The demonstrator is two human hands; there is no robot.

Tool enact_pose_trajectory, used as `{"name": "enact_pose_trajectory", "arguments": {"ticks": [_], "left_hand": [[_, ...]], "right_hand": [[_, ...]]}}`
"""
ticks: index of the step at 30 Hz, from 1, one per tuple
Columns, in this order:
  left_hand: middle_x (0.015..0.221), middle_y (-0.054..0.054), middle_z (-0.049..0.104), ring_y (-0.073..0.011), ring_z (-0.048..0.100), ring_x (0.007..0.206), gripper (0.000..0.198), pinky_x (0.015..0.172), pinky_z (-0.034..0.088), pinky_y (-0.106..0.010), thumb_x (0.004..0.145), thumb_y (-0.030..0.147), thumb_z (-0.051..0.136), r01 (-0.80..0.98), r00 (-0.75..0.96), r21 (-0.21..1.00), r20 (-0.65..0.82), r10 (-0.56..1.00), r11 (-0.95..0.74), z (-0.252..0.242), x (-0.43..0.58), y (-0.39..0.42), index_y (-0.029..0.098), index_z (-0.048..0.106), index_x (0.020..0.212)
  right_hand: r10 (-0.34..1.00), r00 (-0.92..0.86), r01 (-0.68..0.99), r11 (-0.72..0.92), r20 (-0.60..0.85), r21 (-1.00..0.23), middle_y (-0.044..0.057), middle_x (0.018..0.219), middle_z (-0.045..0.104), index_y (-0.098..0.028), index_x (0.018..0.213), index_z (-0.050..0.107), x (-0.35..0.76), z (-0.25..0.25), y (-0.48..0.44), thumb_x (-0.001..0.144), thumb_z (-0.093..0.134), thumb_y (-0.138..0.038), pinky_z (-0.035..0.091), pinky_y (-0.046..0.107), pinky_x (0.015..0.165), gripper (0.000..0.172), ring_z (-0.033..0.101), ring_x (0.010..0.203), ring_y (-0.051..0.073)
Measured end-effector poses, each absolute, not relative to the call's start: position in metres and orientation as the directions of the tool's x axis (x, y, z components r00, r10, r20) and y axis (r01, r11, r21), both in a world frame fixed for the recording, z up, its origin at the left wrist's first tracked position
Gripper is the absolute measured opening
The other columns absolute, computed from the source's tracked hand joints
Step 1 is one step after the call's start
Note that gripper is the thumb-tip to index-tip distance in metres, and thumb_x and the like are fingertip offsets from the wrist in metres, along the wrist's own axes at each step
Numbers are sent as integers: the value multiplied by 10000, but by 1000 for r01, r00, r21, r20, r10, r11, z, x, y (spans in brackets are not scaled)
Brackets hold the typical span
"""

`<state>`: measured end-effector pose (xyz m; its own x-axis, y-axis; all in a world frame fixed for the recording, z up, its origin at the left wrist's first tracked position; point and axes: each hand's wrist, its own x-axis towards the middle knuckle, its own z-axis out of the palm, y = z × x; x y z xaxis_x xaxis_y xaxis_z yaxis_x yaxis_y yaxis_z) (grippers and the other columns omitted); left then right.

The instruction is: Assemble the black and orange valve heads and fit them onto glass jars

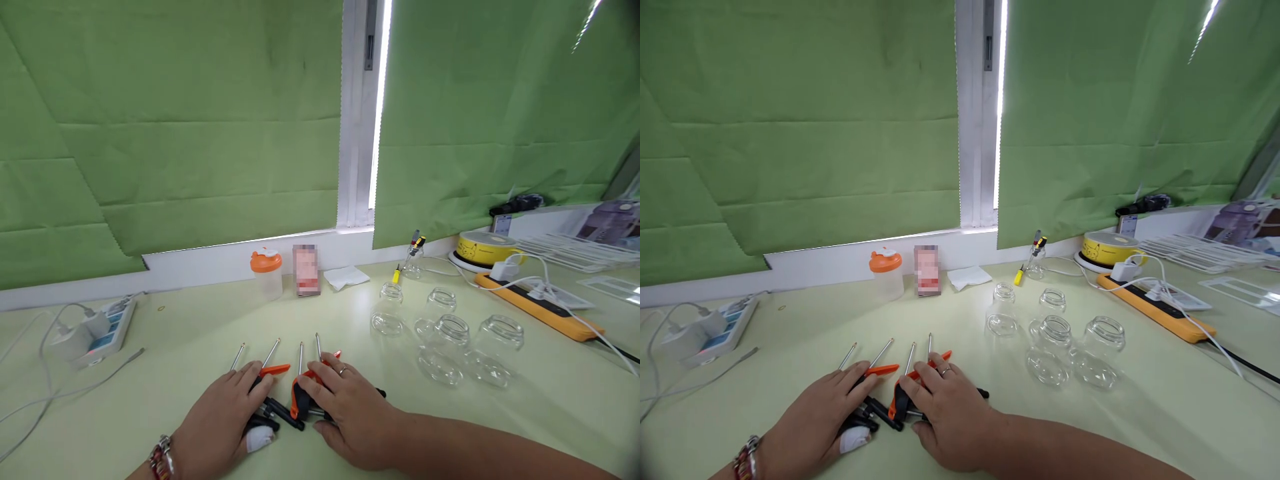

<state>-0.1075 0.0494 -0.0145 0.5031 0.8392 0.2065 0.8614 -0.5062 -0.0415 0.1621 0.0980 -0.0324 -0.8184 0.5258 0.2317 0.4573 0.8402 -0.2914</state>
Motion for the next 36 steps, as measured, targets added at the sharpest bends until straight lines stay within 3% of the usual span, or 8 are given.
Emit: {"name": "enact_pose_trajectory", "arguments": {"ticks": [10, 23, 32, 36], "left_hand": [[1381, -122, 525, -333, 539, 1204, 652, 957, 479, -462, 839, 548, 520, 823, 568, -148, 260, 781, -549, -22, -113, 56, 278, 395, 1419], [1409, -87, 502, -314, 548, 1202, 687, 964, 482, -427, 825, 528, 541, 813, 580, -136, 269, 769, -566, -27, -123, 61, 322, 336, 1447], [1413, -57, 497, -314, 542, 1213, 709, 976, 467, -434, 820, 527, 558, 833, 549, -124, 310, 776, -539, -28, -119, 61, 352, 308, 1460], [1408, -59, 498, -316, 566, 1185, 746, 949, 483, -437, 817, 534, 561, 806, 589, -203, 365, 721, -556, -29, -119, 63, 341, 270, 1476]], "right_hand": [[490, -848, 418, 853, 201, -314, 88, 1513, 326, -267, 1476, 265, 169, -28, 105, 857, 505, -392, 298, 537, 1098, 676, 296, 1361, 364], [484, -853, 410, 854, 197, -320, 100, 1520, 315, -247, 1471, 284, 171, -29, 109, 863, 497, -409, 291, 540, 1100, 664, 285, 1367, 370], [496, -856, 419, 830, 147, -368, 137, 1570, 151, -238, 1502, 176, 178, -23, 106, 854, 516, -492, 172, 558, 1133, 775, 138, 1429, 359], [512, -839, 440, 837, 183, -325, 151, 1565, 163, -230, 1497, 201, 185, -12, 106, 880, 461, -544, 141, 550, 1138, 740, 122, 1435, 344]]}}
